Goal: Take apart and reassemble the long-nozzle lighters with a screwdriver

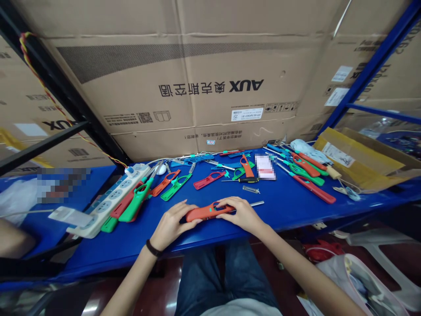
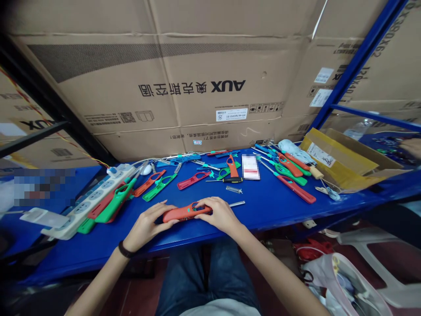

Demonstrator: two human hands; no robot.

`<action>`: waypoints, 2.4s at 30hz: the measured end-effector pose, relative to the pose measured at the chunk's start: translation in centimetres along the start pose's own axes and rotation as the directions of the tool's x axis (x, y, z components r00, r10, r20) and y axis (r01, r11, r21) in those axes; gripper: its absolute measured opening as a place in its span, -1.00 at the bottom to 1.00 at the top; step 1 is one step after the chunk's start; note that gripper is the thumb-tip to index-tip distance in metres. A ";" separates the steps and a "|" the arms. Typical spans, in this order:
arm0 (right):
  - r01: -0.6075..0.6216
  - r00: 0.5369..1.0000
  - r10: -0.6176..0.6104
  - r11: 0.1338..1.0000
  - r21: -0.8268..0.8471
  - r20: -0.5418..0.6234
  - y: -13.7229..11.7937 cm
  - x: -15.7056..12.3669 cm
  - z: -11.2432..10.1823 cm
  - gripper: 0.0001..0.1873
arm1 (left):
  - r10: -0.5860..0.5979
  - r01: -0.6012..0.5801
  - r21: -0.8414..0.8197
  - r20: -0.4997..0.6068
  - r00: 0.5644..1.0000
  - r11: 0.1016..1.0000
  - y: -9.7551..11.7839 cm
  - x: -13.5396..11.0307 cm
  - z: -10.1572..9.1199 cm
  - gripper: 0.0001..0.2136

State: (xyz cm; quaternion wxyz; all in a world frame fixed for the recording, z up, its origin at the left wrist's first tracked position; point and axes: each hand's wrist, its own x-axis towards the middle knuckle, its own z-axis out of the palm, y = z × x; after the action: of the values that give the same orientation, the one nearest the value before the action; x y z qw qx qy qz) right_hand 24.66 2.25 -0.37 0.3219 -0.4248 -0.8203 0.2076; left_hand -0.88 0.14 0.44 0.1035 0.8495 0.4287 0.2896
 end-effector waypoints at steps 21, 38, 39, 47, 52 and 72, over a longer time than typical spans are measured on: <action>0.147 0.989 -0.146 0.989 -0.020 0.037 1.4 -0.9 0.7 -0.90 | 0.072 -0.073 0.092 0.022 0.997 0.993 -0.9 -0.3 1.5 -0.68; 0.139 0.990 -0.139 0.990 0.036 0.002 1.2 -1.1 0.8 -0.94 | 0.079 -0.080 0.156 0.009 0.997 0.985 -1.1 -0.7 1.4 -0.63; 0.134 0.991 -0.135 0.990 0.037 0.002 1.2 -1.2 0.8 -0.94 | 0.075 -0.076 0.156 0.011 0.997 0.985 -1.1 -0.7 1.5 -0.63; 0.142 0.990 -0.142 0.990 0.009 -0.004 1.3 -1.2 0.9 -0.93 | 0.029 -0.031 0.184 0.014 0.999 0.982 -1.3 -0.9 1.7 -0.61; 0.146 0.989 -0.146 0.989 0.001 0.010 1.3 -1.1 0.9 -0.94 | -0.006 0.000 0.153 0.042 0.999 0.988 -1.1 -1.0 1.4 -0.62; 0.114 0.989 -0.118 0.992 0.049 0.085 1.9 -1.3 0.4 -0.93 | -0.051 0.039 0.128 0.093 0.994 0.991 -0.7 -0.9 1.8 -0.58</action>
State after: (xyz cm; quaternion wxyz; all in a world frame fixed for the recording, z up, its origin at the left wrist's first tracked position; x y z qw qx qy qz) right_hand 25.99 2.22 -2.23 0.3065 -0.3597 -0.8521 0.2247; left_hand -0.75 -0.04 -1.71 0.0765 0.8574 0.4597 0.2184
